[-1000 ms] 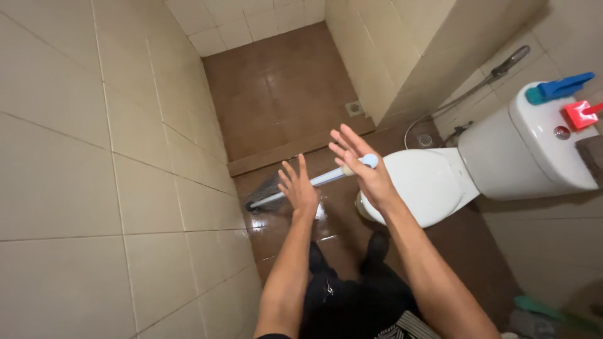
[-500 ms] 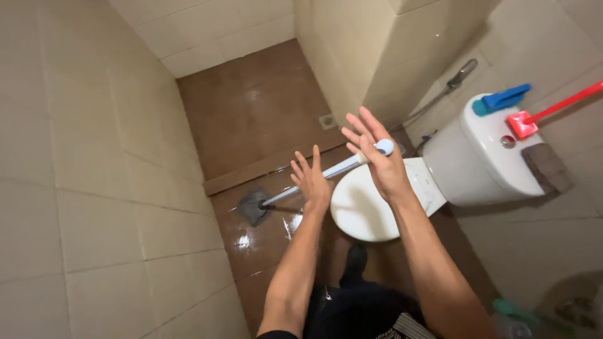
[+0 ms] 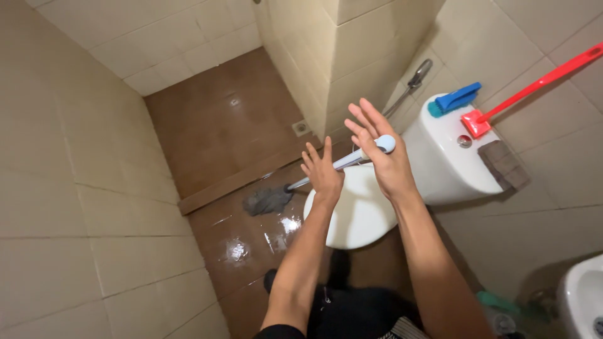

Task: The person cleans the bathroom floor using a mop.

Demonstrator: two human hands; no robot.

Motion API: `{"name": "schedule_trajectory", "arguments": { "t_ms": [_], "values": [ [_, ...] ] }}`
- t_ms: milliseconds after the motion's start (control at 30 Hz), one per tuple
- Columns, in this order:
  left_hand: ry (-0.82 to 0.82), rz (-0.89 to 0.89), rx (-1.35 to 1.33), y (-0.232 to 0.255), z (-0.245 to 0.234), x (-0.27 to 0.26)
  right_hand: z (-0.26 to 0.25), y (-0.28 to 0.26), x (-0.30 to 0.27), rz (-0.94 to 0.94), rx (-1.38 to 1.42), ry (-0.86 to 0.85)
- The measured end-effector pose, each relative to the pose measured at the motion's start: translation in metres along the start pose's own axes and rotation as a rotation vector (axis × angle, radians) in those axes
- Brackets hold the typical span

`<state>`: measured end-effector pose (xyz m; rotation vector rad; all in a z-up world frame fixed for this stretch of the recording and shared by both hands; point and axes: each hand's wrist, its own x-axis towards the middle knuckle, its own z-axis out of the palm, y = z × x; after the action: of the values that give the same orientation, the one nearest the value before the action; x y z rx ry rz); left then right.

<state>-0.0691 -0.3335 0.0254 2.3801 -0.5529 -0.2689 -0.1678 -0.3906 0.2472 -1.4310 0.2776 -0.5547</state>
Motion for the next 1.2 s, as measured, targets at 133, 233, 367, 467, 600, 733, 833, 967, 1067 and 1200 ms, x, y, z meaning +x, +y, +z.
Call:
{"name": "schedule_trajectory", "arguments": {
  "t_ms": [133, 233, 367, 467, 600, 733, 833, 967, 1067, 1200],
  "values": [
    [0.030, 0.070, 0.021, 0.022, 0.020, 0.005, -0.019, -0.006, 0.000, -0.036, -0.025, -0.004],
    [-0.010, 0.074, -0.001, 0.035, 0.036, 0.007, -0.029, -0.007, -0.005, -0.076, -0.048, -0.001],
    [-0.094, 0.093, -0.032, 0.040, 0.042, 0.008, -0.034, -0.008, -0.010, -0.027, -0.067, -0.032],
    [-0.107, 0.119, -0.020, 0.036, 0.037, 0.007, -0.030, -0.003, -0.011, -0.008, -0.091, -0.054],
    [-0.032, 0.125, -0.019, 0.031, 0.030, 0.007, -0.025, 0.006, -0.005, -0.078, -0.026, -0.010],
    [-0.037, 0.097, -0.005, 0.022, 0.013, 0.003, -0.019, 0.010, -0.004, -0.062, 0.111, -0.035],
    [-0.009, 0.081, -0.014, 0.010, -0.006, 0.002, -0.002, 0.012, -0.007, -0.066, 0.117, -0.078],
    [-0.033, 0.043, -0.021, -0.014, -0.025, -0.008, 0.018, 0.010, -0.015, -0.059, 0.127, -0.185],
    [-0.016, 0.031, -0.010, -0.038, -0.043, -0.014, 0.041, 0.011, -0.020, -0.027, 0.123, -0.208],
    [0.026, 0.022, 0.050, -0.061, -0.071, -0.026, 0.071, 0.016, -0.024, -0.008, 0.144, -0.223]
  ]
}}
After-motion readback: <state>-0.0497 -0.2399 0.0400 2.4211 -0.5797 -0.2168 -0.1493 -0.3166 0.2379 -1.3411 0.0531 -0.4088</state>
